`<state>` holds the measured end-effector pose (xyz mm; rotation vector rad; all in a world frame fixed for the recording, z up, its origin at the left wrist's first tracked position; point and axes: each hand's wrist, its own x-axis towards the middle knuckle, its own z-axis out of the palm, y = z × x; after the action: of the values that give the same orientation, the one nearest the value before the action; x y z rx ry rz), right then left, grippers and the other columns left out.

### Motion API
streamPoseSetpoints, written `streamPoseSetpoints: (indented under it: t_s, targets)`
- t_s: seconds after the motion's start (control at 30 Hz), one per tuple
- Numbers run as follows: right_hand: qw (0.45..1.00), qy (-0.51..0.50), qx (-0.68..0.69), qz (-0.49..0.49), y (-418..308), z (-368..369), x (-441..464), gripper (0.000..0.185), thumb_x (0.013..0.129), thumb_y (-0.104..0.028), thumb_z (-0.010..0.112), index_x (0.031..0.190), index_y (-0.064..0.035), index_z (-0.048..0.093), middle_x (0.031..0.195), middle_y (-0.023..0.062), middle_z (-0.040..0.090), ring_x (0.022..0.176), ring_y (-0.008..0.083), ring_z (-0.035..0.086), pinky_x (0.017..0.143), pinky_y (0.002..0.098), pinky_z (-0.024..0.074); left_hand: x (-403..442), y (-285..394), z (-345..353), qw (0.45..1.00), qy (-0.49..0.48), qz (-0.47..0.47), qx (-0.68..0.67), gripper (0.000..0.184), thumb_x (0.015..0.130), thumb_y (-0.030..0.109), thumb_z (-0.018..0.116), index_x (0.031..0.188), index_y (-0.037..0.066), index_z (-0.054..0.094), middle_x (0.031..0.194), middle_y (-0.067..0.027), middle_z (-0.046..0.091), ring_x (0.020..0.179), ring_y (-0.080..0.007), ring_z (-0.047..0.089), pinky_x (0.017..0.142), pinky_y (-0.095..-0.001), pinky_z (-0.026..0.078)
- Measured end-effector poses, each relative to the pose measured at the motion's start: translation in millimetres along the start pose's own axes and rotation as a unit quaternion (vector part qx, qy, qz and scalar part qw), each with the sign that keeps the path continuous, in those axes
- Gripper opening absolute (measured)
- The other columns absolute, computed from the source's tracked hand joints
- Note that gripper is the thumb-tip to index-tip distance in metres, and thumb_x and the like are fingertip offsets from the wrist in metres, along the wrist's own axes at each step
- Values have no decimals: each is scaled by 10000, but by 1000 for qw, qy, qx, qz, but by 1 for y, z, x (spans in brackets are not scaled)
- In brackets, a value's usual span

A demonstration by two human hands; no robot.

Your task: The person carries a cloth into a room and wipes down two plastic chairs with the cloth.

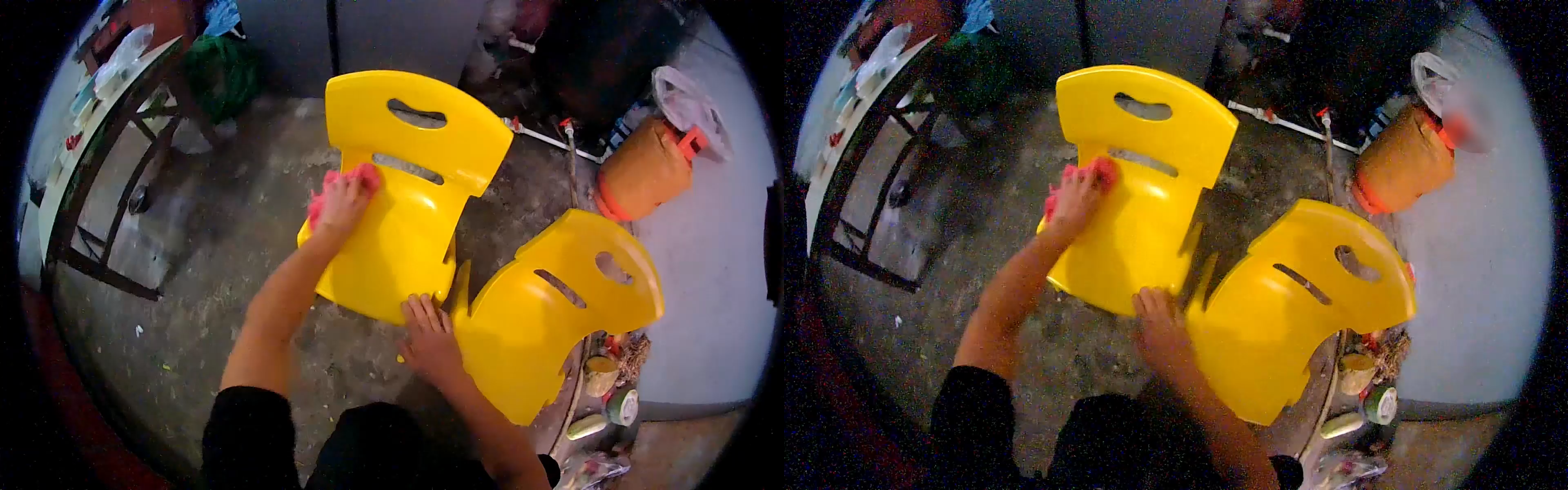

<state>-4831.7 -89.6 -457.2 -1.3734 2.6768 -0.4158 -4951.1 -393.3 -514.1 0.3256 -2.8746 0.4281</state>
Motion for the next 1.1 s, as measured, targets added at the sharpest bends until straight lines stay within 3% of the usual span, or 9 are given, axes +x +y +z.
streamPoseSetpoints:
  t_s: [0.07,0.2,0.47,0.57,0.6,0.7,0.87,0.97,1.1]
  targets:
    - [1000,26,14,1,-2,0,3,734,822,-277,691,1449,-36,395,1527,158,373,1447,311,311,1123,502,307,-3,-17,-1,984,168,7,-59,265,862,103,537,1092,105,668,1106,-147,618,1034,-332,607,800,-457,532]
    - [999,34,32,-14,1,0,-1,753,822,-298,694,1457,-38,384,1532,164,362,1453,323,295,1138,516,289,27,46,11,906,22,-214,-364,167,830,101,601,946,87,720,970,-154,684,861,-343,681,769,-431,549]
    - [999,-45,-24,6,4,11,-1,738,854,-333,659,1466,-33,375,1542,171,348,1450,354,290,1176,535,194,-68,75,-105,855,-196,235,-419,221,866,237,607,1017,120,717,992,-144,716,911,-349,689,827,-456,541]
    - [1000,-6,-2,-5,-1,3,-3,709,863,-338,653,1453,-39,397,1528,184,370,1448,356,292,1178,535,188,-106,-12,-161,939,-246,27,-240,316,943,327,559,1195,164,657,821,-119,729,812,-307,709,745,-440,550]
    - [999,34,20,-16,-1,-2,-2,698,866,-339,653,1447,-42,407,1522,190,379,1446,355,294,1178,534,189,-110,-23,-231,815,-292,-182,-467,316,962,299,563,1250,189,634,957,-90,733,889,-242,700,788,-383,564]
    - [993,-15,115,27,8,-2,5,707,851,-335,674,1446,-58,410,1498,197,408,1433,350,317,1173,529,205,-164,-45,-204,290,-138,-202,-925,337,998,269,546,1290,108,592,1171,-106,674,1013,-233,677,827,-354,575]
    - [583,-27,810,50,-16,-64,-2,809,922,-698,388,1476,-109,365,1452,120,467,1356,261,419,1077,490,372,-210,-13,-224,127,-129,-248,-952,373,983,228,598,1318,70,556,1238,-69,634,1081,-205,650,922,-371,556]
    - [621,-51,776,102,-45,-93,-7,773,944,-661,401,1474,-99,353,1427,115,478,1357,248,415,1071,457,389,-203,7,-199,273,-147,-219,-925,329,1000,224,566,1285,59,577,1224,-75,641,1063,-195,656,933,-355,547]
    - [708,39,687,162,-45,-71,-12,543,969,-440,533,1323,-28,510,1287,121,587,1213,276,554,1051,426,433,-202,11,-206,228,-165,-185,-942,297,1016,176,510,1261,21,573,1237,-102,633,1059,-202,646,955,-335,523]
